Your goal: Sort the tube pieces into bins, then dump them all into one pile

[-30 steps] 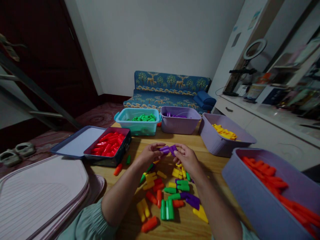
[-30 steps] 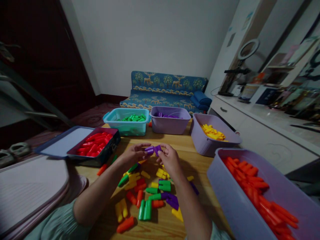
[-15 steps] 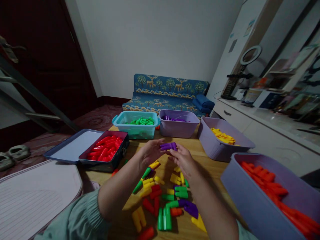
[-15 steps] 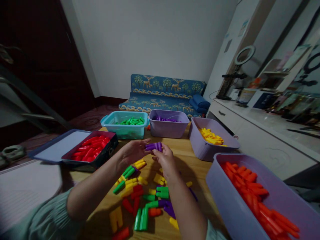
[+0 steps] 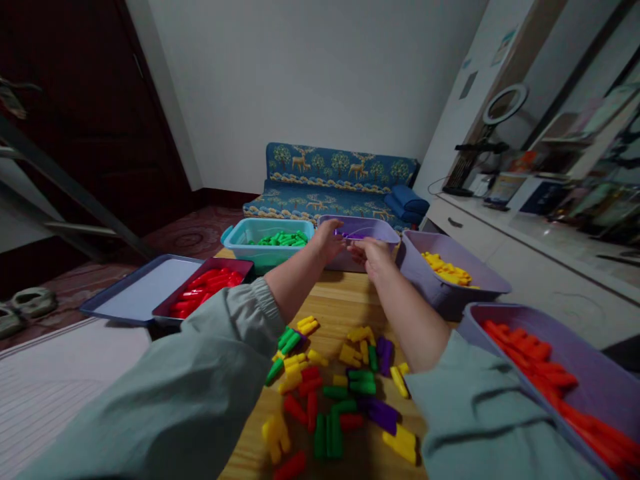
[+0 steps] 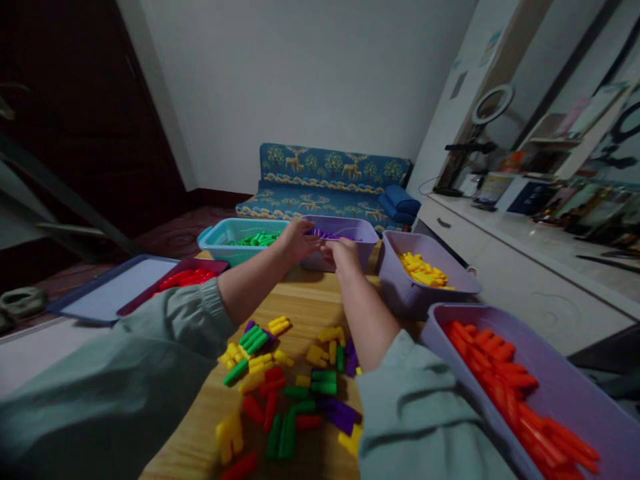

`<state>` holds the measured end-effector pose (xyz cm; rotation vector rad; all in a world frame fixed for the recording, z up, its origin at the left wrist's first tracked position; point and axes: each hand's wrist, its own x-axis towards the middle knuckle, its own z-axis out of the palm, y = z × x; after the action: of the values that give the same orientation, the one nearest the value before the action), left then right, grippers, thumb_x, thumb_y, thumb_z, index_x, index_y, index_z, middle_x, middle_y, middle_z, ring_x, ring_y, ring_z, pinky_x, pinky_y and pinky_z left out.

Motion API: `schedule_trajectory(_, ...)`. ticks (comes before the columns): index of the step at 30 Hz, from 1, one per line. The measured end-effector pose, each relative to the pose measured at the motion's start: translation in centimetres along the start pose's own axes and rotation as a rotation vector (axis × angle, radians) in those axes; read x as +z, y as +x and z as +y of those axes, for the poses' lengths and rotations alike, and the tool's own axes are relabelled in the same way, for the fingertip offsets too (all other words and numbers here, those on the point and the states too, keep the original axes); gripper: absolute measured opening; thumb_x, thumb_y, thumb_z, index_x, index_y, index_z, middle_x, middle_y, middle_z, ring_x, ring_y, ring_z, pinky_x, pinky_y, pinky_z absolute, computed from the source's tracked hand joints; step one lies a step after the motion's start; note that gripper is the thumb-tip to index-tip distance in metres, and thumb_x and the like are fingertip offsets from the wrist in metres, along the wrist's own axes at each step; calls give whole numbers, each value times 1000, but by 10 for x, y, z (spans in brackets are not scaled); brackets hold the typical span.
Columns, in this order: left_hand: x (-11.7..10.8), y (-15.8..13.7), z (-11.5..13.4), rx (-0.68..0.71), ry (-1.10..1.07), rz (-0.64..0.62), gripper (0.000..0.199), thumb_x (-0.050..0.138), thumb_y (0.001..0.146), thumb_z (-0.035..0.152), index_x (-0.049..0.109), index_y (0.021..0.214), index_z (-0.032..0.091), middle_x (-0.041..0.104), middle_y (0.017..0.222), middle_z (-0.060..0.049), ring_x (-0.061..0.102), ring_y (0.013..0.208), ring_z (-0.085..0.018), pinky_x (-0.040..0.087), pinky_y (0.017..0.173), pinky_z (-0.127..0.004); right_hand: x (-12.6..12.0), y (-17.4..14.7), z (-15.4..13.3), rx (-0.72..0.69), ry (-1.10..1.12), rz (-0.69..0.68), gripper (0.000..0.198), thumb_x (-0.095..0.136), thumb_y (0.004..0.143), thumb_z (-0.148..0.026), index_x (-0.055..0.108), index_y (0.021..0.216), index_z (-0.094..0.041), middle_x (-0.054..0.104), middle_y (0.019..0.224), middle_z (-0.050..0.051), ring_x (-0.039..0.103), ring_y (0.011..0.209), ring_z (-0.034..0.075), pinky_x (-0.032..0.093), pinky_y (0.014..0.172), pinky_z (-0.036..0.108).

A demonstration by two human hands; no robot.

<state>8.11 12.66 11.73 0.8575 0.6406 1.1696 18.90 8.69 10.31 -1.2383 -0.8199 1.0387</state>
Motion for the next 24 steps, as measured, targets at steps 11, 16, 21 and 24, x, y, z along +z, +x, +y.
schedule_trajectory(11,-106,-150,-13,66,1391,-55,28,66,64,27,73,88,15,70,81,-9,62,75,-22,42,67,-29,-60,-82,69,-229,-732,-258,16,67,65,-21,71,81,-18,73,79,5,65,69,17,49,66,29)
schedule_trajectory(16,-108,-182,-8,-65,1740,-154,39,74,58,32,73,95,22,70,90,-9,63,82,-26,42,67,-29,-69,-97,53,-275,-1175,-353,12,70,62,-18,73,72,-23,72,76,4,64,70,19,42,60,27)
schedule_trajectory(21,-94,-185,-18,-67,1904,-135,40,68,62,37,70,100,22,69,100,-13,64,92,-31,45,73,-34,-83,-106,34,-90,-1530,-422,9,70,58,-20,72,64,-27,70,69,-1,63,67,17,35,54,26)
schedule_trajectory(24,-91,-184,-22,-100,1923,-126,38,64,65,35,70,100,22,70,97,-13,65,92,-32,46,73,-35,-90,-107,32,34,-1635,-441,14,72,56,-24,72,70,-27,71,73,-2,64,72,17,36,56,25)
